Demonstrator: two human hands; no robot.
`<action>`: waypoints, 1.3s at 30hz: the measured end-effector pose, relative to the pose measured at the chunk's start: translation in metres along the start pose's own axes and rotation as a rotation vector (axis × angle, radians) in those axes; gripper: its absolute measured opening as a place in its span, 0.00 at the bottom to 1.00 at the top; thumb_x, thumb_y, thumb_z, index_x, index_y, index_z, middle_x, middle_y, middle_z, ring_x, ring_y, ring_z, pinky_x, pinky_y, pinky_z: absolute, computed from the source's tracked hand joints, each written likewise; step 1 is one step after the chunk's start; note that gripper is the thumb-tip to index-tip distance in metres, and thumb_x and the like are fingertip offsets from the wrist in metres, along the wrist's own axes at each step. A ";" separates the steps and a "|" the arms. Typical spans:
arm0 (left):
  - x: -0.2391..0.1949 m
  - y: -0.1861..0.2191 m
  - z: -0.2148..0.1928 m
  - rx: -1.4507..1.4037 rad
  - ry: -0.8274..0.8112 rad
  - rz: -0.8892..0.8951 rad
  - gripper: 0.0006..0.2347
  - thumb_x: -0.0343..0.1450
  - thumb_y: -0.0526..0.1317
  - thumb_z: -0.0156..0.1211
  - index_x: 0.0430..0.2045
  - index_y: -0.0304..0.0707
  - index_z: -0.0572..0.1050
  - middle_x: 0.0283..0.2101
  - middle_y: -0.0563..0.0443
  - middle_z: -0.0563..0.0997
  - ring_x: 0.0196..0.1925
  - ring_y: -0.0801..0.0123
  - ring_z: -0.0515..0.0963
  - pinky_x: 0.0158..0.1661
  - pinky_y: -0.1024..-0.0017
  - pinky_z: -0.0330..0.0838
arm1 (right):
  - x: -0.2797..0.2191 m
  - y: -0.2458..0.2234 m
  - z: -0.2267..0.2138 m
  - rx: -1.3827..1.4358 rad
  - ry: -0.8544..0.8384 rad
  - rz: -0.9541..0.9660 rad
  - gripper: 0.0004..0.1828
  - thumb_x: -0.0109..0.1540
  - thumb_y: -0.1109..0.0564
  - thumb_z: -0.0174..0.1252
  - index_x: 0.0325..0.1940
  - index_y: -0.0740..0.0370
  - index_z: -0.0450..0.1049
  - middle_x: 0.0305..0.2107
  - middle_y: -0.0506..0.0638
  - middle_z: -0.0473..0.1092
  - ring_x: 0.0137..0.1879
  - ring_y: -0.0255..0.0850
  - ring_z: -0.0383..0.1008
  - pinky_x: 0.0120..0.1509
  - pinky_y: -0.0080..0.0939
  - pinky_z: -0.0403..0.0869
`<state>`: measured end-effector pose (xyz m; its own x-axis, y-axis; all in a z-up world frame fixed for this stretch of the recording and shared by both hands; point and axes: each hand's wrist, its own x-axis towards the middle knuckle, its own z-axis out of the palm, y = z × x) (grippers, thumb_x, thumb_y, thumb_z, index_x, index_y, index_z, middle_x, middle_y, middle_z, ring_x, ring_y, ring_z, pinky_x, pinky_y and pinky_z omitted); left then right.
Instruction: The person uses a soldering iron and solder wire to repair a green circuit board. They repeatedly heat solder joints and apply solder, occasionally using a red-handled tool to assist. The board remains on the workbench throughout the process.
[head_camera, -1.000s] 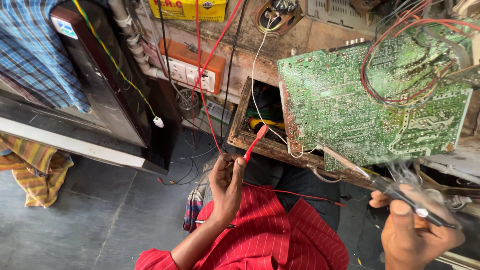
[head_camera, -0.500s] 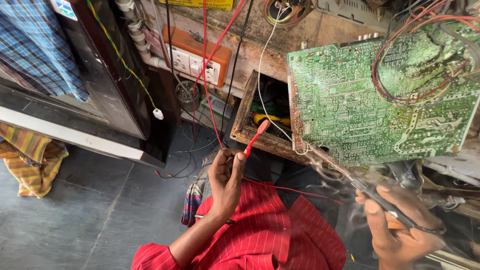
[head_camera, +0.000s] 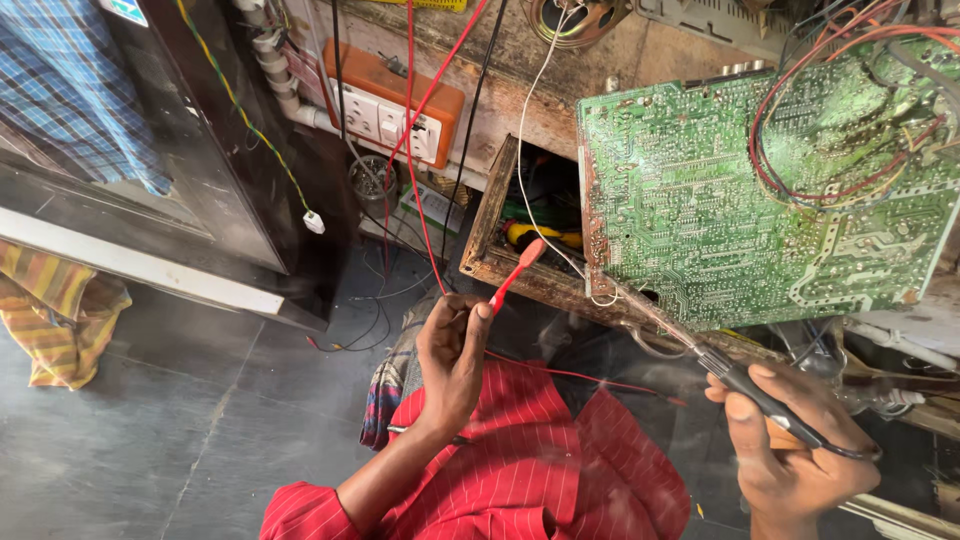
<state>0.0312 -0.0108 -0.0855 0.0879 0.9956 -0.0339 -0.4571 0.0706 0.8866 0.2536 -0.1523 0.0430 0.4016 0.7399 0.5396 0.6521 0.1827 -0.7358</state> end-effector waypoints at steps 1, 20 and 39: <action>-0.001 0.002 0.000 0.013 -0.016 0.017 0.07 0.78 0.38 0.59 0.36 0.33 0.75 0.29 0.62 0.72 0.31 0.86 0.64 0.31 0.82 0.59 | -0.002 -0.001 0.001 0.012 -0.003 0.005 0.12 0.66 0.67 0.62 0.52 0.77 0.73 0.44 0.65 0.75 0.42 0.47 0.81 0.48 0.40 0.82; 0.007 0.017 0.004 0.128 -0.106 0.162 0.05 0.78 0.34 0.58 0.37 0.30 0.74 0.33 0.58 0.73 0.33 0.84 0.69 0.34 0.83 0.64 | 0.006 0.004 0.002 0.037 -0.008 -0.051 0.13 0.67 0.63 0.62 0.53 0.74 0.73 0.45 0.66 0.75 0.43 0.46 0.82 0.46 0.39 0.84; 0.037 0.084 0.032 0.555 -0.217 0.531 0.03 0.73 0.31 0.65 0.37 0.35 0.77 0.38 0.48 0.80 0.35 0.63 0.83 0.32 0.72 0.73 | 0.009 -0.002 0.007 0.032 -0.005 -0.025 0.14 0.68 0.62 0.63 0.55 0.72 0.73 0.41 0.64 0.76 0.42 0.46 0.82 0.46 0.40 0.83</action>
<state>0.0243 0.0303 0.0028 0.1789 0.8488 0.4975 0.0162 -0.5081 0.8611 0.2510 -0.1418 0.0466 0.3826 0.7379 0.5560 0.6408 0.2216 -0.7350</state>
